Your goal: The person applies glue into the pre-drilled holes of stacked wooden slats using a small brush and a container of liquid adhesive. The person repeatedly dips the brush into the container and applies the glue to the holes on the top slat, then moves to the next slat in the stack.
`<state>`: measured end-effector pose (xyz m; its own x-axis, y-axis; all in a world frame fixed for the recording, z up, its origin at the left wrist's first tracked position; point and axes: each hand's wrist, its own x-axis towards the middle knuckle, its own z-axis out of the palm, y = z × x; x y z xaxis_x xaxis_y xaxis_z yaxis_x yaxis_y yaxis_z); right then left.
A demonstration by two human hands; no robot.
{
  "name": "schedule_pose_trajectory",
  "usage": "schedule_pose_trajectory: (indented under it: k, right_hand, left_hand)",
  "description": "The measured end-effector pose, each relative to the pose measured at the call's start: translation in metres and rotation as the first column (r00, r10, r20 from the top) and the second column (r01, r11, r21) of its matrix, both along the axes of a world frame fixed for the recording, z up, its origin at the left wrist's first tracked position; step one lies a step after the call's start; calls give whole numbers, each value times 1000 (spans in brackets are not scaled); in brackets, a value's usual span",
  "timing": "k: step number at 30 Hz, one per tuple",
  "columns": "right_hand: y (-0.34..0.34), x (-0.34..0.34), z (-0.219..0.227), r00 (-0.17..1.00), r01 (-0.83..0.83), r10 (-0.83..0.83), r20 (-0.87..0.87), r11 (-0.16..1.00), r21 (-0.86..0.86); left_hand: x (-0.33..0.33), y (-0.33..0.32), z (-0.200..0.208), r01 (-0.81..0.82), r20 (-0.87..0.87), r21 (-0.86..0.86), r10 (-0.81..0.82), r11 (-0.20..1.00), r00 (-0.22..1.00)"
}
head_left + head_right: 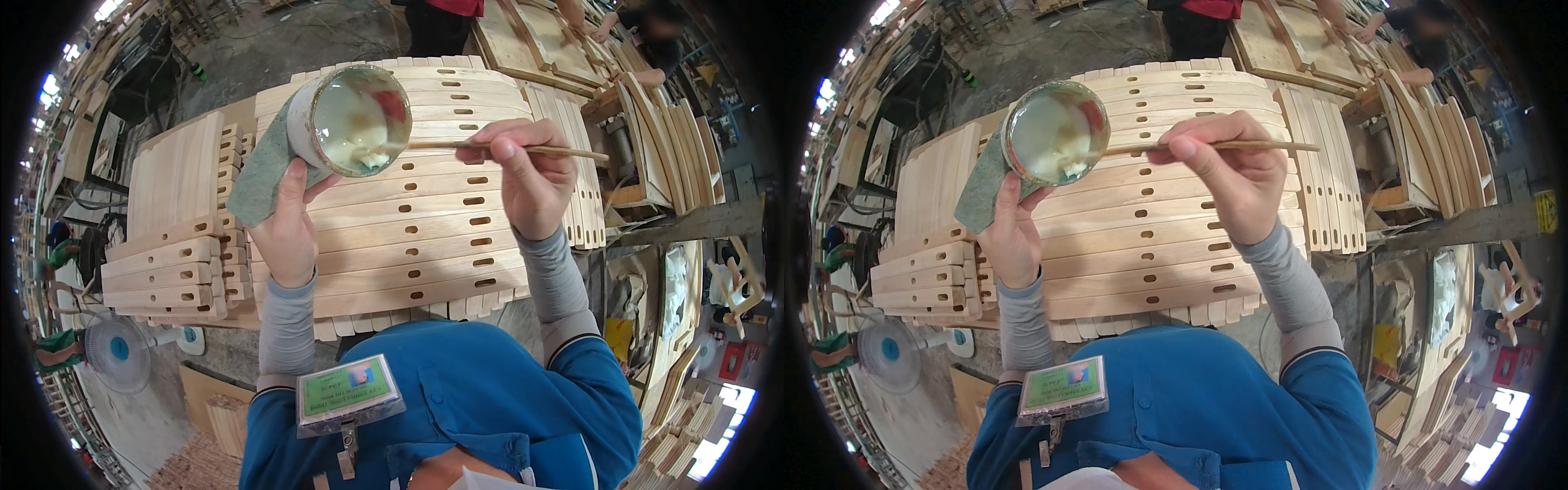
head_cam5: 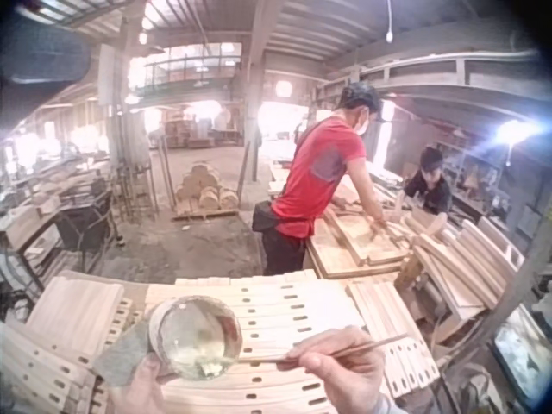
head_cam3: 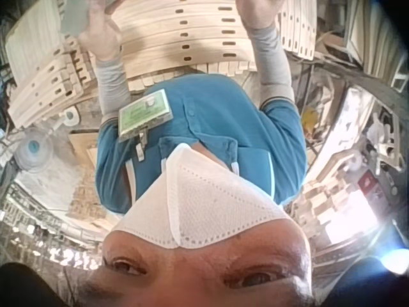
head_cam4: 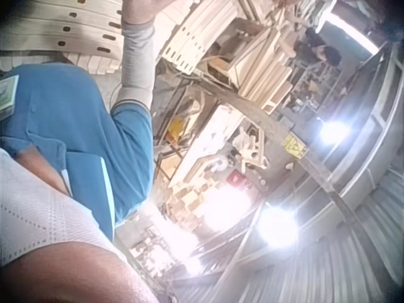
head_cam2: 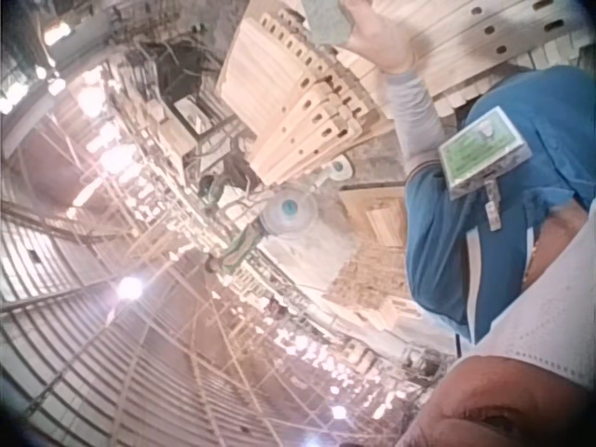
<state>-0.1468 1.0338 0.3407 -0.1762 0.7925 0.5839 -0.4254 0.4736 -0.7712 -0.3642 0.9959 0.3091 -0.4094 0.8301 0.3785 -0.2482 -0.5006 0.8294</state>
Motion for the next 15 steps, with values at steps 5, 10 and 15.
schedule_pose_trajectory:
  k: [5, 10, 15]
  right_hand:
    - [5, -3, -16, 988, 113, -118, 96, 992, 56]
    - [3, -4, -36, 929, 146, -231, 290, 947, 287]
    - [24, -8, -40, 975, 215, -219, 35, 973, 89]
  left_hand:
    - [5, 10, -6, -6, 6, -42, 6, 999, 1000]
    - [15, 31, -11, -47, -105, -43, 42, 998, 994]
    - [15, 66, -35, -129, -158, -102, 112, 986, 981]
